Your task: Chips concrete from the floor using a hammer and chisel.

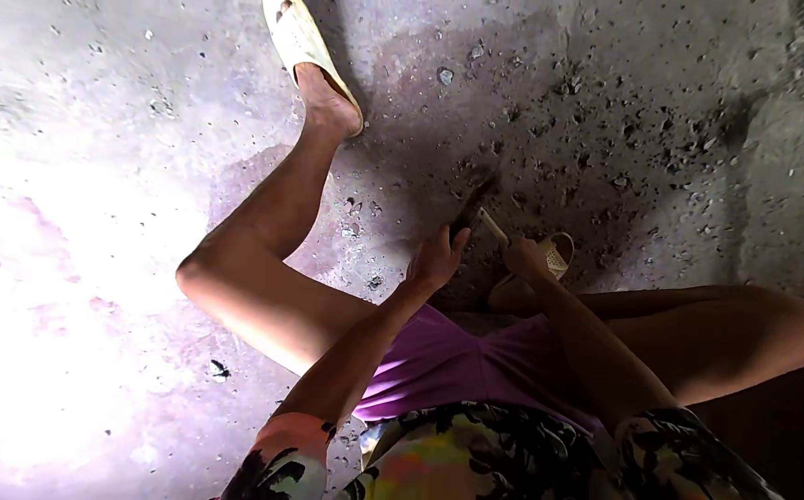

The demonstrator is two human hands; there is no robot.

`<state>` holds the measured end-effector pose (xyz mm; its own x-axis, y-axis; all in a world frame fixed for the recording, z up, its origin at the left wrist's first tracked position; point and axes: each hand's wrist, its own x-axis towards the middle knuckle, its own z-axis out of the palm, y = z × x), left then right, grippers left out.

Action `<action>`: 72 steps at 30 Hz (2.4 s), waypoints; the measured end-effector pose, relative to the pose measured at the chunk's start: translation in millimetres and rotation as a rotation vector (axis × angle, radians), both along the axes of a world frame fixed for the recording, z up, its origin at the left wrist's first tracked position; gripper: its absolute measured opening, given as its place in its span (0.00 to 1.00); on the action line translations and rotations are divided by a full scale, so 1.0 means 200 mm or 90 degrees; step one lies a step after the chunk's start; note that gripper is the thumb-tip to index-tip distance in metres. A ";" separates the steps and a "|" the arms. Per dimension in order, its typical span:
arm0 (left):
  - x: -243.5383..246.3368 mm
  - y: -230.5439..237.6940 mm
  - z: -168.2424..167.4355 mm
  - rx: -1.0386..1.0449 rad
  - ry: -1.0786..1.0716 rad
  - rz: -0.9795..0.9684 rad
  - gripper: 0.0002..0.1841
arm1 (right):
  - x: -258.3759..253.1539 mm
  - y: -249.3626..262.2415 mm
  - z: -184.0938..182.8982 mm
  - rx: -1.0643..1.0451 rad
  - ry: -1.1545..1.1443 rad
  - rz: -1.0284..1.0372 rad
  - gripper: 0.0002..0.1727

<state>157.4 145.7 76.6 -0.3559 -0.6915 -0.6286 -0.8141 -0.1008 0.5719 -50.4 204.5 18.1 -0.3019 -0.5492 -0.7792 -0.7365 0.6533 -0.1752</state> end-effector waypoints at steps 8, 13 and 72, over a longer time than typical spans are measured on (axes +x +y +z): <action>0.09 0.07 -0.11 -0.082 -0.014 0.035 0.36 | 0.05 -0.03 0.01 0.013 -0.056 -0.018 0.37; 0.10 0.10 -0.11 -0.148 -0.032 0.011 0.34 | 0.06 -0.01 -0.02 0.007 -0.044 -0.011 0.36; -0.04 0.18 -0.21 0.088 -0.029 0.151 0.34 | 0.31 -0.11 0.14 0.073 0.008 -0.042 0.28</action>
<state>149.8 181.1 35.2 -0.1636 -0.6586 -0.7345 -0.7824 -0.3669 0.5032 10.7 182.5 45.5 -0.3447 -0.4357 -0.8315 -0.6932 0.7154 -0.0875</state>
